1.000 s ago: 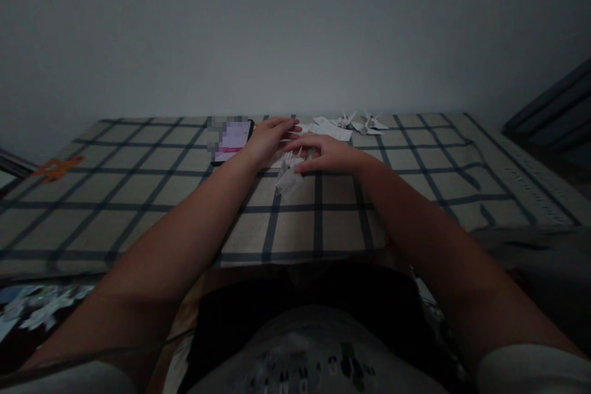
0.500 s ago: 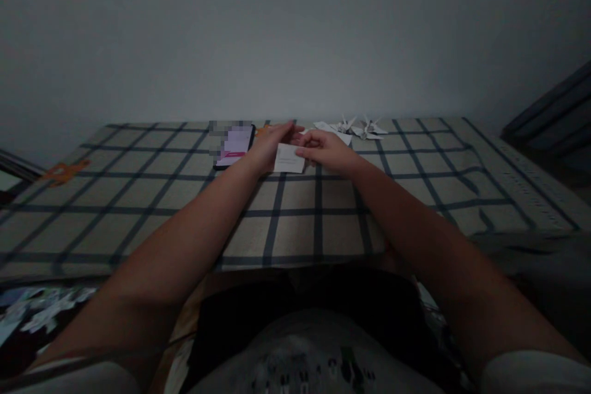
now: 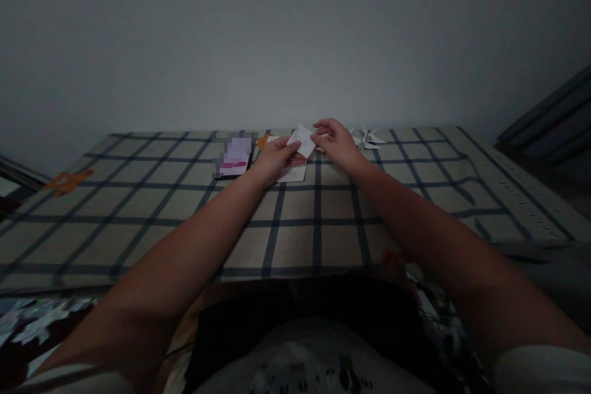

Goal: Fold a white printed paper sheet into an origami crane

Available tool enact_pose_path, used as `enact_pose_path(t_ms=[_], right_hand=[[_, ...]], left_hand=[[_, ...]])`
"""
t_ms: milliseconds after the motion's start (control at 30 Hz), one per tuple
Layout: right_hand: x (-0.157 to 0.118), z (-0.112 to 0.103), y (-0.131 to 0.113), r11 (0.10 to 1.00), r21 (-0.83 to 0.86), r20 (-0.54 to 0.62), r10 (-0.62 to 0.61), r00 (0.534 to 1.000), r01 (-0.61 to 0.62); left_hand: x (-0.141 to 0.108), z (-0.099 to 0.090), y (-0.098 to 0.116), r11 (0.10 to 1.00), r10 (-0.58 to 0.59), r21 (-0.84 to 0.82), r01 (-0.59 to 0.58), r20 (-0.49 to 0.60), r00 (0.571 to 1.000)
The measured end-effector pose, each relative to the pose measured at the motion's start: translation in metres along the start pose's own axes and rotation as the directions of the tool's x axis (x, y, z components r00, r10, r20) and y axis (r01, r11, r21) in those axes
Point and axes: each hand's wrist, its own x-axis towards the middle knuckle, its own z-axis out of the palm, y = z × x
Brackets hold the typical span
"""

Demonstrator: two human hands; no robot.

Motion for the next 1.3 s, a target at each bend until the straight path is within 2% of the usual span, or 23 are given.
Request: enact_pose_path(t_ms=[33,100,167,233,367,567,733,833,967,1133,1300], right_hand=[[0.002,-0.003,0.002,0.989,-0.095,0.019,-0.109,0.994,0.111],[0.004,-0.007,0.005,0.928,-0.236,0.14,-0.262,0.955,0.289],[0.005,-0.01,0.01,0.857,-0.32,0.267,-0.328,0.906,0.404],[0.003,-0.009,0.015,0.805,-0.387,0.326,-0.337,0.883,0.45],[-0.001,-0.006,0.025,0.79,-0.445,0.297,-0.313,0.902,0.421],[0.0,-0.009,0.036,0.859,-0.318,0.285,-0.317,0.905,0.401],[-0.001,-0.012,0.033,0.866,-0.302,0.285,-0.318,0.904,0.399],[-0.004,-0.012,0.028,0.826,-0.359,0.3,-0.338,0.892,0.434],[-0.008,-0.011,0.021,0.745,-0.41,0.363,-0.397,0.843,0.527],[-0.014,-0.007,0.01,0.702,-0.45,0.357,-0.426,0.831,0.552],[-0.018,0.0,-0.002,0.661,-0.504,0.331,-0.446,0.832,0.555]], left_hand=[[0.001,0.0,0.0,1.0,0.002,-0.007,-0.003,-0.02,1.0],[0.002,-0.001,0.0,1.0,0.017,0.0,-0.017,-0.043,0.999],[0.002,-0.001,-0.002,0.998,0.058,0.034,-0.057,-0.034,0.998],[0.0,0.0,-0.006,0.99,0.12,0.078,-0.12,0.003,0.993],[-0.003,0.003,-0.013,0.971,0.162,0.167,-0.17,0.057,0.985],[-0.003,-0.003,-0.006,0.946,0.11,0.304,-0.111,0.02,0.994],[0.004,-0.005,-0.005,0.984,0.095,0.144,-0.109,0.096,0.991],[0.006,-0.004,-0.01,0.986,0.102,0.119,-0.113,0.097,0.99],[0.003,-0.008,-0.012,0.984,0.125,0.112,-0.138,0.123,0.985],[-0.005,-0.014,-0.011,0.975,0.134,0.161,-0.155,0.133,0.982],[-0.007,-0.014,-0.017,0.947,0.227,0.221,-0.231,0.045,0.973]])
